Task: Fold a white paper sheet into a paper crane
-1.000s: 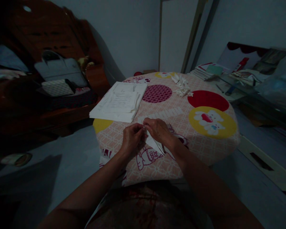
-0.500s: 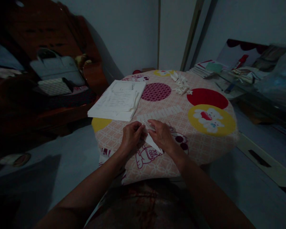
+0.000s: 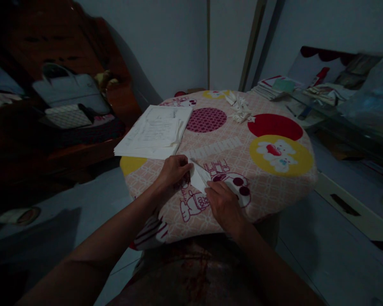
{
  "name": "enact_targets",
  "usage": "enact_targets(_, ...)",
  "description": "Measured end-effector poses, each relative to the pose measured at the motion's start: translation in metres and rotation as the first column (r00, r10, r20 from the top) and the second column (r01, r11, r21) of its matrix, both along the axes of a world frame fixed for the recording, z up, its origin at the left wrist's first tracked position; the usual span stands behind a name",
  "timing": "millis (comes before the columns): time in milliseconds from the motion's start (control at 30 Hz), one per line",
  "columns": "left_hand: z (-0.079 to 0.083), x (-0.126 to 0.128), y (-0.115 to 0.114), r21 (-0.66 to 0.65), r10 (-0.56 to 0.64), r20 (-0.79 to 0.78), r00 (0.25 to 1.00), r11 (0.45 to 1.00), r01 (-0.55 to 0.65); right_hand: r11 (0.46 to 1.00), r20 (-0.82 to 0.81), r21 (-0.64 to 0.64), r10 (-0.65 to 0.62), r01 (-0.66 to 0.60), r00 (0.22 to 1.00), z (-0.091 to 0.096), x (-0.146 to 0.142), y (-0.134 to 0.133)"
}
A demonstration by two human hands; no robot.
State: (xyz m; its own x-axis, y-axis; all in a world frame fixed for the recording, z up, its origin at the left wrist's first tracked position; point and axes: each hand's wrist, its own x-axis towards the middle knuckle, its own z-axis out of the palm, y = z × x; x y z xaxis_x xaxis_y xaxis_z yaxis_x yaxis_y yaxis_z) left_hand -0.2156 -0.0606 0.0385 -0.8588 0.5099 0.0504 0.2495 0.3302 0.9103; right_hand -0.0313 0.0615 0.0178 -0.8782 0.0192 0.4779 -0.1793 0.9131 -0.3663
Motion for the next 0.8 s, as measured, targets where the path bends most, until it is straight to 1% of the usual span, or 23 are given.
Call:
enact_targets(67, 0.001, -0.006, 0.001, -0.129, -0.063, -0.116, 0.991, 0.991, 0.048, 1.000, -0.013, 0.021, -0.001, 0.001, 1.000, -0.002, 0.002, -0.001)
enact_targets(133, -0.001, -0.009, 0.002, -0.230, -0.103, -0.220, 0.970, 0.972, 0.051, 0.999, -0.013, 0.048, -0.002, 0.003, 1.000, -0.003, 0.003, -0.002)
enact_targets(200, -0.004, -0.012, 0.003, -0.280, -0.112, -0.294, 0.949, 0.960, 0.026, 0.997, -0.015, 0.080, 0.004, -0.003, 1.000, -0.002, 0.004, -0.003)
enact_targets(267, -0.007, -0.015, 0.004, -0.304, -0.113, -0.335, 0.935, 0.953, 0.007, 0.994, -0.023, 0.109, 0.011, -0.008, 1.000, -0.002, 0.007, -0.004)
enact_targets(333, -0.009, -0.019, 0.005, -0.317, -0.123, -0.340, 0.932, 0.948, 0.010, 0.991, -0.030, 0.130, 0.014, -0.010, 0.999, -0.003, 0.010, -0.005)
enact_targets(400, -0.009, -0.025, 0.007, -0.335, -0.152, -0.319, 0.935, 0.941, 0.038, 0.990, -0.038, 0.139, 0.009, -0.004, 0.999, -0.005, 0.012, -0.005)
enact_targets(533, 0.000, -0.035, 0.008, -0.372, -0.240, -0.262, 0.935, 0.919, 0.132, 0.991, -0.038, 0.134, -0.006, 0.012, 0.999, -0.007, 0.015, -0.007)
enact_targets(600, 0.004, -0.039, 0.008, -0.379, -0.274, -0.257, 0.927, 0.911, 0.164, 0.992, -0.019, 0.126, -0.003, 0.005, 1.000, -0.007, 0.016, -0.007)
enact_targets(733, 0.005, -0.041, 0.007, -0.378, -0.291, -0.274, 0.916, 0.909, 0.176, 0.991, 0.001, 0.133, 0.000, 0.000, 1.000, -0.007, 0.017, -0.008)
enact_targets(800, 0.003, -0.041, 0.006, -0.349, -0.306, -0.294, 0.905, 0.916, 0.197, 0.990, 0.002, 0.138, -0.006, 0.006, 1.000, -0.007, 0.017, -0.009)
